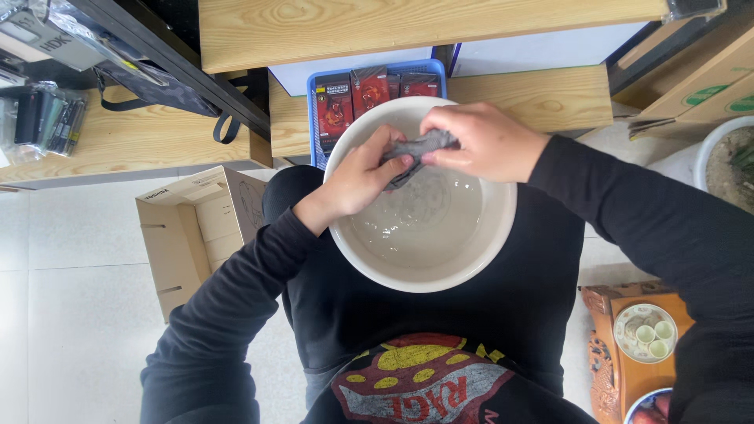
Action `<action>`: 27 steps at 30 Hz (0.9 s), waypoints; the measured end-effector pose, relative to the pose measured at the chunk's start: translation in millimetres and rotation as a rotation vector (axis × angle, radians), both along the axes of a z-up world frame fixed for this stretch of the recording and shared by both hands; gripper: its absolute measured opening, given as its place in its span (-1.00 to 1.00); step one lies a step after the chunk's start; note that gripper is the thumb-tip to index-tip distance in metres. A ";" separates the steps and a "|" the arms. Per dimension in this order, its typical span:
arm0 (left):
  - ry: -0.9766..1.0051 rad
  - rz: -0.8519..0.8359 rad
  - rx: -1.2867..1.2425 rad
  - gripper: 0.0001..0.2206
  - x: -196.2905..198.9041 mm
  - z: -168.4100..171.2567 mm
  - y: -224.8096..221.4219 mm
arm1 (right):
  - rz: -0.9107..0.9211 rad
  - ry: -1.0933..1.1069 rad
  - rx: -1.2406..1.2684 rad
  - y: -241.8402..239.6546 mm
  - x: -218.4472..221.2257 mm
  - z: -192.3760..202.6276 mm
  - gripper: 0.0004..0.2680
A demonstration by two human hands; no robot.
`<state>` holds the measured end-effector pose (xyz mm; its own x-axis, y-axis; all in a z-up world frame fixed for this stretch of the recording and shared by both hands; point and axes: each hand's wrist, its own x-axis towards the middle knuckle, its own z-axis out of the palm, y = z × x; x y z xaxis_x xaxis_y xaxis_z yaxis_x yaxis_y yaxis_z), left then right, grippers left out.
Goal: The person washes a gray cloth in a white basin of water, wrings it out, and then uses it to wipe down the exterior of a packaged glass screen protector.
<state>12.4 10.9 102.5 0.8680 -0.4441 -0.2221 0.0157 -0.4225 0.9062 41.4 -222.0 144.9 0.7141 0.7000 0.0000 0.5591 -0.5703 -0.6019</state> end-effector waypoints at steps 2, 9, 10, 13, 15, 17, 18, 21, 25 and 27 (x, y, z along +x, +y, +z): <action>-0.093 -0.001 0.028 -0.78 1.1 13.2 3.0 | -0.027 0.029 0.027 -5.3 2.0 12.8 -0.83; -0.409 -0.058 -0.023 -0.60 8.9 77.3 6.1 | -0.182 0.018 0.142 -10.5 2.5 76.9 -0.80; -0.445 -0.042 -0.008 -0.52 10.7 85.3 6.7 | -0.240 0.026 0.190 -10.5 0.1 91.9 -0.82; -0.519 -0.128 -0.072 -0.46 15.2 116.0 4.3 | -0.306 -0.051 0.326 -13.5 -0.3 106.2 -0.59; -0.399 -0.235 -0.221 -0.35 14.5 134.5 5.7 | -0.334 -0.042 0.412 -9.2 -0.4 110.7 -0.62; -0.273 -0.343 -0.368 -0.24 15.7 140.9 -0.7 | -0.362 -0.031 0.497 -4.8 -0.3 114.5 -0.64; -0.309 -0.243 -0.458 -0.56 17.0 138.1 -7.7 | -0.349 0.022 0.550 -2.4 -0.3 116.1 -0.65; -0.422 -0.052 -0.481 -0.87 11.9 142.5 -17.8 | -0.315 0.139 0.562 -6.7 0.6 129.5 -0.71; -0.499 0.129 -0.425 -0.87 7.4 143.2 -14.8 | -0.328 0.275 0.388 -29.5 7.5 142.1 -0.78; -0.457 0.069 -0.489 -0.87 12.6 140.7 -9.9 | -0.327 0.244 0.299 -29.0 8.8 154.6 -0.81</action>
<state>25.1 1.0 243.2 0.8572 -0.3400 0.3867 -0.4023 0.0267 0.9151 50.2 -251.0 299.5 0.9001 0.4348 -0.0276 0.2030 -0.4746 -0.8565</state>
